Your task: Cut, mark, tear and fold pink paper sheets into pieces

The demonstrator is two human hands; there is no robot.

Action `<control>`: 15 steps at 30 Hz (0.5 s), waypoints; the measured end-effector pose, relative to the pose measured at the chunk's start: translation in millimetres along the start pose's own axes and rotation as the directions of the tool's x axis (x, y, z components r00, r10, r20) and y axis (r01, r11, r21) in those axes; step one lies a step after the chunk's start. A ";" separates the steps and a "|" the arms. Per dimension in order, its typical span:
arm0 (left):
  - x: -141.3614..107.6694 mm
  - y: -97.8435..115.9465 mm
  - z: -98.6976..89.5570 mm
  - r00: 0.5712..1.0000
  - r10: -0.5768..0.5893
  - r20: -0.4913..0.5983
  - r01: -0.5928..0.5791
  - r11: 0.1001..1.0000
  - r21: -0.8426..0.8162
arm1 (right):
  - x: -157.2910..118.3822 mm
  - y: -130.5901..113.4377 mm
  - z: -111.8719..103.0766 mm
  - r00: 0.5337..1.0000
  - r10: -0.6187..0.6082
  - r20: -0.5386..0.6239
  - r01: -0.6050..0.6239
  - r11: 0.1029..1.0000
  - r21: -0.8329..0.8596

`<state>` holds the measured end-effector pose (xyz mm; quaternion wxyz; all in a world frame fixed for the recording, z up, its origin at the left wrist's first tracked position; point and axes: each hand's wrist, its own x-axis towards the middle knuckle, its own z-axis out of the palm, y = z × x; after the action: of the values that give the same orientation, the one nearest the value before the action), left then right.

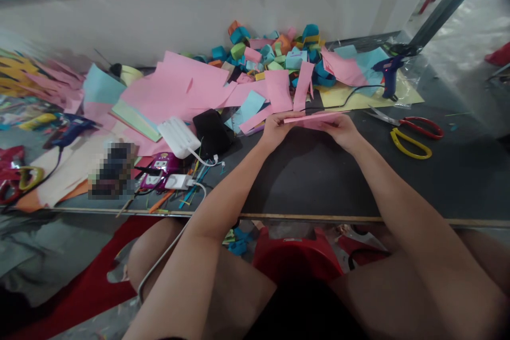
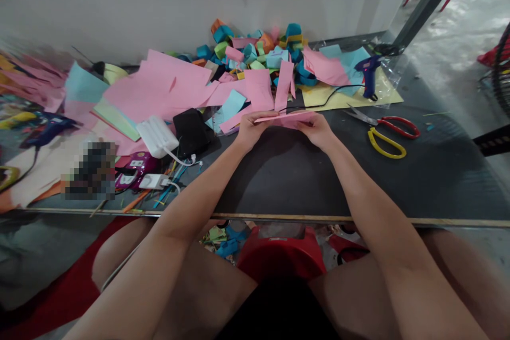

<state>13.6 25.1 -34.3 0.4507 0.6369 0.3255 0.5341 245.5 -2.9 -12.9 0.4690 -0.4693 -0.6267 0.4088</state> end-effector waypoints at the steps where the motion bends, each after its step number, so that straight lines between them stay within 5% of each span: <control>1: -0.4 -0.8 -0.4 1.000 0.006 -0.001 -0.006 1.000 -0.005 | -0.3 0.3 0.0 1.000 0.017 0.017 -0.017 1.000 -0.003; 5: -1.6 -5.2 -1.8 1.000 -0.011 0.018 0.010 0.995 0.096 | -0.9 2.5 1.0 0.997 0.071 -0.021 -0.072 0.997 -0.026; 7: -3.0 -5.6 -0.8 0.991 0.074 0.108 -0.097 0.969 0.227 | -0.3 2.3 0.2 0.998 0.049 -0.032 -0.049 0.999 -0.016; 9: -5.6 -3.5 2.9 0.936 0.225 0.271 -0.313 0.882 0.351 | 0.6 -0.3 -2.2 1.000 0.013 -0.011 -0.013 1.000 0.003; 11: -9.1 -0.1 8.7 0.837 0.343 0.427 -0.523 0.734 0.433 | 1.2 -4.8 -5.6 1.000 -0.006 0.017 0.005 0.998 0.060; 15: -14.2 6.1 16.1 0.755 0.411 0.511 -0.654 0.528 0.541 | -0.1 -13.3 -9.5 0.998 0.057 -0.005 -0.055 0.979 0.197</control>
<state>25.8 6.4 -34.5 0.0363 0.9032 0.2086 0.3734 252.0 -5.3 1.9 0.5046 -0.4400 -0.5674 0.4794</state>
